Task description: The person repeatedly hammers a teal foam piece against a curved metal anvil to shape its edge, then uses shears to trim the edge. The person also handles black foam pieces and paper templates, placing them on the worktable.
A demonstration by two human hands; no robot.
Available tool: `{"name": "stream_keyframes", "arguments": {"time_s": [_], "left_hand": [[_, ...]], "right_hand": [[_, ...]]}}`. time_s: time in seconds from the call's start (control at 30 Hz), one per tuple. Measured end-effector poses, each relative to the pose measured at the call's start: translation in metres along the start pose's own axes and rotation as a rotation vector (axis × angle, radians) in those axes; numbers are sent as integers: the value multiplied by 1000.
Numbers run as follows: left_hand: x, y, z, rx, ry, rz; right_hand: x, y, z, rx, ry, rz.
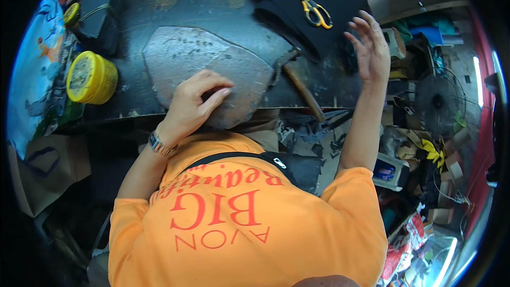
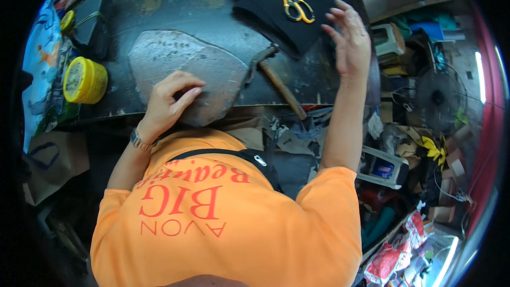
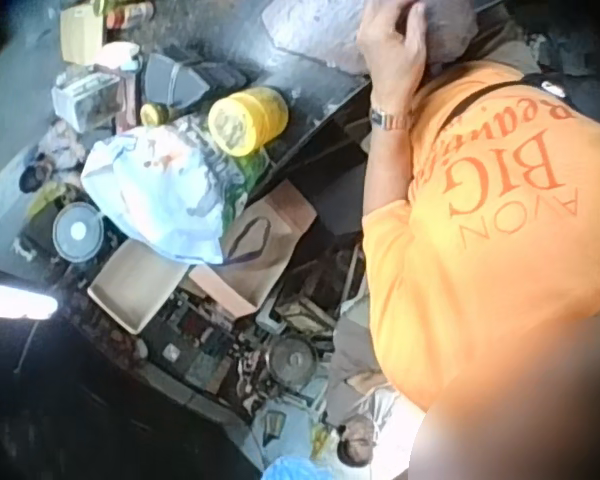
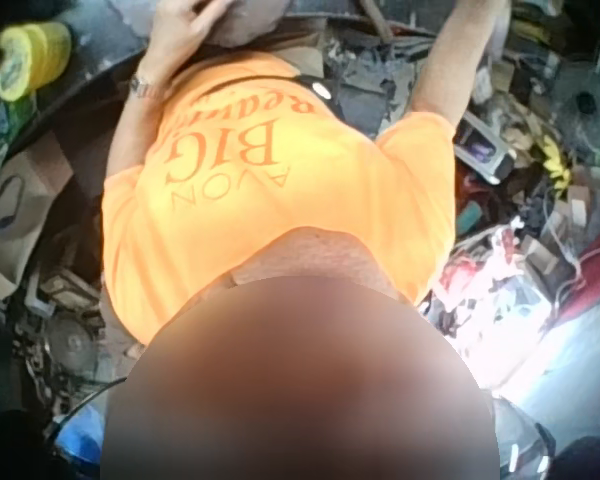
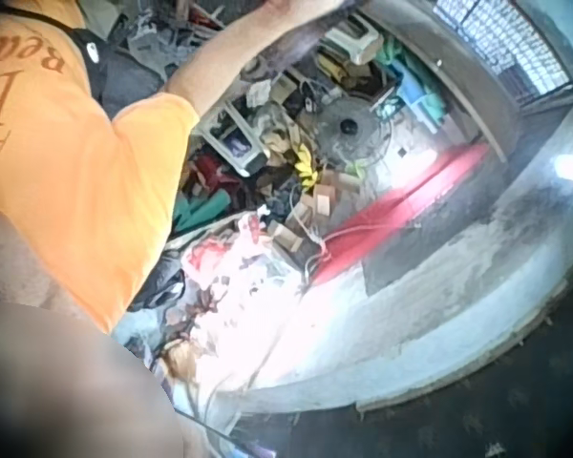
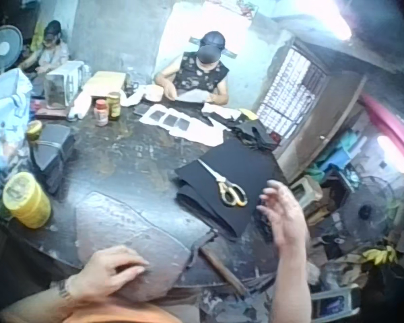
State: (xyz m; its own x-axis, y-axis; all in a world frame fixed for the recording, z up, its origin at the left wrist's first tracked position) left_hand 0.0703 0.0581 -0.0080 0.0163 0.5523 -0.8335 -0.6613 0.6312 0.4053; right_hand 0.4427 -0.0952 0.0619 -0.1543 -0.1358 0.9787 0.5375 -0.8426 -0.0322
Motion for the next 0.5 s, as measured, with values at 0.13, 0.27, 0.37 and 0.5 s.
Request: {"name": "stream_keyframes", "arguments": {"time_s": [0.13,0.27,0.37,0.5], "left_hand": [[16,5,42,4,335,-533],[27,31,118,-332,206,-736],[49,44,154,-289,247,-856],[90,42,152,-359,295,-709]], "right_hand": [[-24,-128,-37,245,-176,311],[-60,-232,-33,322,-388,499],[-85,-285,-34,260,-620,601],[-108,-313,-47,208,-729,755]]}}
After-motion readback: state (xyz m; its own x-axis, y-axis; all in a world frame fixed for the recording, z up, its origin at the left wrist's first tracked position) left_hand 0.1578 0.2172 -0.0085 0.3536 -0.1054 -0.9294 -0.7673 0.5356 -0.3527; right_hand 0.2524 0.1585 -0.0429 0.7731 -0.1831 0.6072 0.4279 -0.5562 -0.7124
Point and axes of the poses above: each hand's wrist, its own z-axis towards the middle knuckle, its own y-axis out of the back of the hand, x = y × z, the point moved 4 cm from there along z, towards the middle knuckle, and after that the axes turned 7 degrees about -x, right-handed, at the moved point
